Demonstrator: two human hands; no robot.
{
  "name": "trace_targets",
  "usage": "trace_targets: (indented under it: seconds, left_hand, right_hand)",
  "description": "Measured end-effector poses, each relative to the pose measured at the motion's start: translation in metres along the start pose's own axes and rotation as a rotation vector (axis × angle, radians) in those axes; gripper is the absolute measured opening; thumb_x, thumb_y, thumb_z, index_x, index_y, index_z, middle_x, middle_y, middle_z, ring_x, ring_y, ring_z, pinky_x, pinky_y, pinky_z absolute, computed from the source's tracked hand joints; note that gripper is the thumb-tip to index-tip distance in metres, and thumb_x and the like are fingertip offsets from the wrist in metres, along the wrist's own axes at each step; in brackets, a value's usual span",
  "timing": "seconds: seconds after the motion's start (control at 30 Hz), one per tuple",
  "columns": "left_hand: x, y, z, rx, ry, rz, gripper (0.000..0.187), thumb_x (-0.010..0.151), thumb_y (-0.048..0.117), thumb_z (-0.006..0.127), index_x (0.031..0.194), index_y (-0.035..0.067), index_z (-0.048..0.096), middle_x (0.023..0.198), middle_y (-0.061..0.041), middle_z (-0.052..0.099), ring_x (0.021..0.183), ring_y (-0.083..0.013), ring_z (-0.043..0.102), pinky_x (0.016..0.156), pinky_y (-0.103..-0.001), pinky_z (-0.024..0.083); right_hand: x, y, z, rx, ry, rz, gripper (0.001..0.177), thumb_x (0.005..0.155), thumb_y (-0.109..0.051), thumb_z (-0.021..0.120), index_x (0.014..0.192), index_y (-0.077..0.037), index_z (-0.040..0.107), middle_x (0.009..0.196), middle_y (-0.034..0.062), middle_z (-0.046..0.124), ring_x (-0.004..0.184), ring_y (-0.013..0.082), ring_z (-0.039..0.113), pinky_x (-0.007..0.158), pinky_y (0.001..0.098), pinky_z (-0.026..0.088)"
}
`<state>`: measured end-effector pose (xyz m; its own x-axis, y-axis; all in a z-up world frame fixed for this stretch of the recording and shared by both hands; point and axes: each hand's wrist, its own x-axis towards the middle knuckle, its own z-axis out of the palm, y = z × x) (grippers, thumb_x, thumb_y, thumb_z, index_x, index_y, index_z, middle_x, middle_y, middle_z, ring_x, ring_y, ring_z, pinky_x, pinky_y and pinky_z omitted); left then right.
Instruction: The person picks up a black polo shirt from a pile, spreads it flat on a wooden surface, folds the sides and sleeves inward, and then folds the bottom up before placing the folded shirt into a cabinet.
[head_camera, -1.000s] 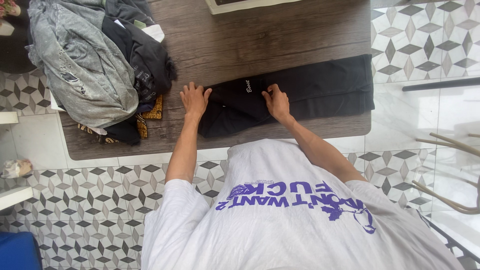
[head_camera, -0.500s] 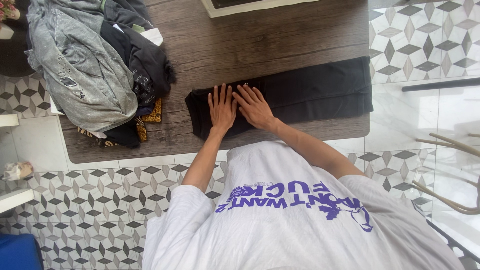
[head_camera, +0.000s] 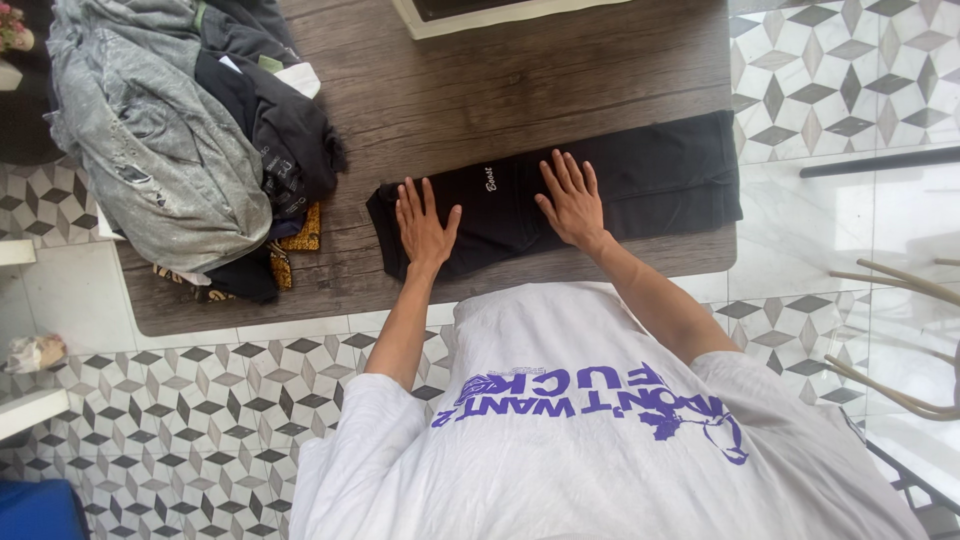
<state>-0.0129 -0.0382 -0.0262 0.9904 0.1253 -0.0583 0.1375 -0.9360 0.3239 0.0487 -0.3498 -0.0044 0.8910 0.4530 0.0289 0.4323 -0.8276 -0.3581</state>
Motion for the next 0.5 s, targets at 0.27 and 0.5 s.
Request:
trace_targets:
  seconds: [0.27, 0.5]
  left_hand:
    - [-0.005, 0.048, 0.015, 0.037, 0.152, 0.167, 0.065, 0.110, 0.046, 0.041, 0.166, 0.014, 0.028, 0.174, -0.015, 0.013, 0.161, -0.0367, 0.008, 0.130, -0.056, 0.007]
    - [-0.016, 0.021, 0.015, -0.003, 0.070, 0.158, 0.062, 0.109, 0.048, 0.041, 0.162, 0.017, 0.035, 0.171, -0.018, 0.016, 0.158, -0.0407, 0.012, 0.128, -0.059, 0.012]
  right_hand:
    - [0.002, 0.002, -0.002, 0.058, 0.137, 0.066, 0.057, 0.112, -0.035, 0.041, 0.160, -0.006, 0.038, 0.170, 0.0208, 0.025, 0.158, 0.0351, 0.020, 0.128, 0.0559, 0.010]
    - [-0.006, -0.014, 0.012, -0.068, 0.079, 0.015, 0.056, 0.109, -0.036, 0.045, 0.159, -0.013, 0.040, 0.169, 0.0195, 0.025, 0.157, 0.0333, 0.020, 0.126, 0.0563, 0.009]
